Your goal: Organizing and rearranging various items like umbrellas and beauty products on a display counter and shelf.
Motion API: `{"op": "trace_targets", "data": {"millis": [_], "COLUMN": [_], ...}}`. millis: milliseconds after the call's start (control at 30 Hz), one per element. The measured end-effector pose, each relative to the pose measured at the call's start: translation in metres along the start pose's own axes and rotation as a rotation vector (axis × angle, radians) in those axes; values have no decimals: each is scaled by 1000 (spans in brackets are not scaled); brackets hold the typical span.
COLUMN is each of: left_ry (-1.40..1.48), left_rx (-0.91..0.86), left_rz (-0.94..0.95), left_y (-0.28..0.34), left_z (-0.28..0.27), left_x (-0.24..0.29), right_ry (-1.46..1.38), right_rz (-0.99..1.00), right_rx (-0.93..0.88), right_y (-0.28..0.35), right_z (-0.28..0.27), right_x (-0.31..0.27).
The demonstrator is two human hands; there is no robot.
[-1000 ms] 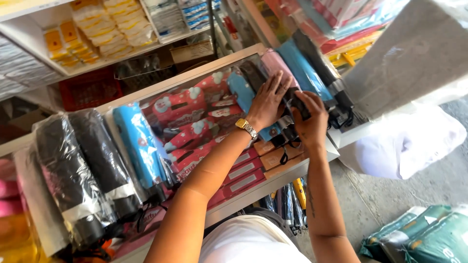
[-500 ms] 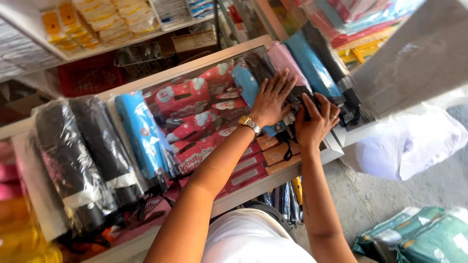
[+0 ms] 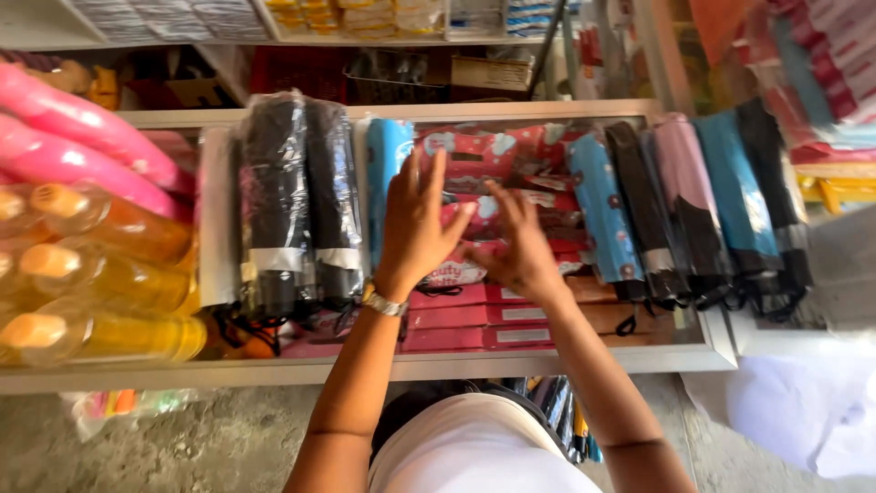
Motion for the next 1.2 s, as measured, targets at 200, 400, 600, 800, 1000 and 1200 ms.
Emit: {"op": "trace_targets", "data": {"millis": [200, 400, 600, 800, 1000, 1200], "left_ry": [187, 135, 193, 299, 506, 670], "left_rx": [-36, -23, 66, 52, -107, -85], "left_rz": [-247, -244, -279, -207, -119, 159], "left_y": [61, 85, 71, 64, 42, 1], "left_z": [-37, -13, -2, 39, 87, 124], "left_x": [-47, -49, -30, -22, 28, 133], "right_ry": [118, 306, 175, -729, -684, -101], "right_rz": [36, -255, -140, 287, 463, 55], "right_rx": [-445, -382, -280, -156, 30, 448], "right_y": [9, 21, 18, 23, 46, 61], "right_z": [100, 127, 106, 68, 1, -118], "right_x": [-36, -21, -9, 27, 58, 67]}}
Point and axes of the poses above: each hand's wrist, its own y-axis away from the middle knuckle, its own z-axis out of the palm, x = y × z, the point moved 4 cm from there along -y, towards the middle knuckle, and after that the axes turned 11 degrees about x, right-handed, at the moved point
